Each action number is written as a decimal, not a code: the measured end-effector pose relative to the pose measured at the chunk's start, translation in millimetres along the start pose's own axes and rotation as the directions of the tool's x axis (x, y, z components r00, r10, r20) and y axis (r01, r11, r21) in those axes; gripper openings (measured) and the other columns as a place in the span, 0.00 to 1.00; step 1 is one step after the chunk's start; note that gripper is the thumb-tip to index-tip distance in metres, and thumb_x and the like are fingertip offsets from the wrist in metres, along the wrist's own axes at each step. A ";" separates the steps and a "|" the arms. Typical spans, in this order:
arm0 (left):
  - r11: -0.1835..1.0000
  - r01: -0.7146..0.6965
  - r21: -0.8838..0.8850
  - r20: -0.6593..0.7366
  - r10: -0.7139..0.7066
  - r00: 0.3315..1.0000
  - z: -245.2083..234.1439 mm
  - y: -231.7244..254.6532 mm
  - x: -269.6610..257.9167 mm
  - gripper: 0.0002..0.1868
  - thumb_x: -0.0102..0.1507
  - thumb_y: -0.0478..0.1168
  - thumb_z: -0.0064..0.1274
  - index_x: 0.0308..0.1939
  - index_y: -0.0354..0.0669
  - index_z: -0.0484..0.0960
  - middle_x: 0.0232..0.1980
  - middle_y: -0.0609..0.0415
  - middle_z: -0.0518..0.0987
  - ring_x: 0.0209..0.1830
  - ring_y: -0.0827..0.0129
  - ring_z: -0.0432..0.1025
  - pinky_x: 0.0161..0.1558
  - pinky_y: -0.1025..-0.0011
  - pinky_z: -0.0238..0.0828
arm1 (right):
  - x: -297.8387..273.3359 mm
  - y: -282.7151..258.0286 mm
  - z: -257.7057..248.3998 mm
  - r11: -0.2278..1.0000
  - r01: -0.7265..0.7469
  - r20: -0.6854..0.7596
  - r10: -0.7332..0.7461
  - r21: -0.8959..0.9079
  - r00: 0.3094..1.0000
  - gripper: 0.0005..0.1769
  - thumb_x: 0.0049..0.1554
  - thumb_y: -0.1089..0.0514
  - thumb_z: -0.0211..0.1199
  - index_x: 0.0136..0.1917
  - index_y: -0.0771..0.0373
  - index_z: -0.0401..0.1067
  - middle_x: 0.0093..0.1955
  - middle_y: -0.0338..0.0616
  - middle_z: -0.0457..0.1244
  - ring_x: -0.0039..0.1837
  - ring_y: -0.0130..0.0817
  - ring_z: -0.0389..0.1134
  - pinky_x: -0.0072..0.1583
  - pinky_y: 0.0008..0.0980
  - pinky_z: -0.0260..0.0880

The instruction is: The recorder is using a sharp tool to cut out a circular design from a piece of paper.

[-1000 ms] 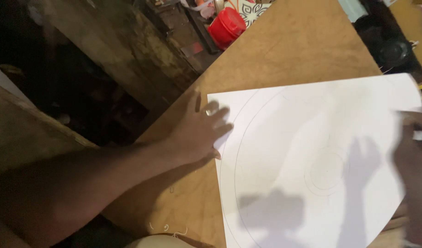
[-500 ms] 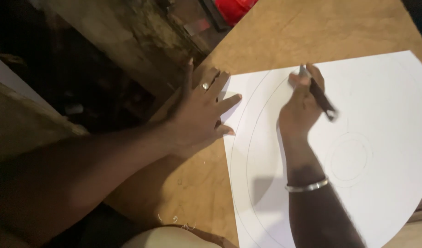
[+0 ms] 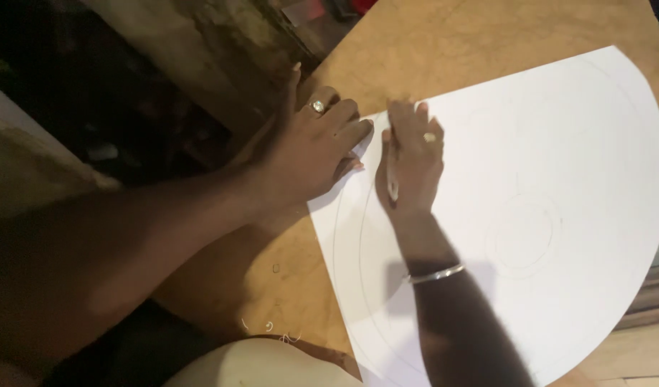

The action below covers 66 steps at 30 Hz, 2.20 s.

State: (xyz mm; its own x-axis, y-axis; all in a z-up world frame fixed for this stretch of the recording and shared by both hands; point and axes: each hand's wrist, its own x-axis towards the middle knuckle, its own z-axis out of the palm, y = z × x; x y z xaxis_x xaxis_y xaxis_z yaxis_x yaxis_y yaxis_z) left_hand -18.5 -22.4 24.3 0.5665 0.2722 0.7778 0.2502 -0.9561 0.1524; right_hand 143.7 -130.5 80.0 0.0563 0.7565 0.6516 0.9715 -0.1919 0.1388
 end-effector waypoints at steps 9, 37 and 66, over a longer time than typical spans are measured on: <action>0.957 -0.154 -0.248 -0.131 0.125 0.984 16.1 -45.5 8.8 0.30 0.49 0.58 0.67 0.55 0.61 0.86 0.69 0.49 0.69 0.72 0.51 0.57 0.63 0.24 0.37 | -23.2 8.9 11.2 0.861 0.027 -0.170 0.069 0.508 0.983 0.19 0.74 0.60 0.46 0.72 0.72 0.65 0.66 0.62 0.65 0.71 0.52 0.68 0.74 0.44 0.69; 0.879 -0.259 -0.400 -0.180 0.202 0.963 15.0 -55.8 5.6 0.27 0.53 0.51 0.73 0.54 0.52 0.87 0.65 0.53 0.70 0.70 0.57 0.59 0.64 0.48 0.64 | 12.6 -34.7 6.3 0.668 -0.476 0.061 0.544 0.572 0.837 0.12 0.65 0.58 0.55 0.49 0.69 0.73 0.32 0.41 0.67 0.32 0.24 0.65 0.36 0.26 0.64; 0.923 -0.223 -0.313 -0.393 0.088 0.915 3.5 -39.1 7.4 0.07 0.59 0.43 0.65 0.40 0.52 0.91 0.53 0.58 0.76 0.59 0.59 0.67 0.53 0.54 0.68 | 22.8 -33.2 6.9 0.585 -0.554 0.150 0.595 0.593 0.789 0.10 0.63 0.60 0.54 0.49 0.71 0.70 0.33 0.43 0.66 0.32 0.27 0.68 0.33 0.28 0.66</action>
State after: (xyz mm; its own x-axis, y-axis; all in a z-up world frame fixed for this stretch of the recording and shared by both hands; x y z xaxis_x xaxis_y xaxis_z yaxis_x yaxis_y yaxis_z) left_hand -21.3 17.4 22.0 0.2321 0.1226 0.9649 -0.1414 -0.9772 0.1581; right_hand 114.3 -102.6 85.1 0.6576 0.5767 0.4849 0.6731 -0.1605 -0.7219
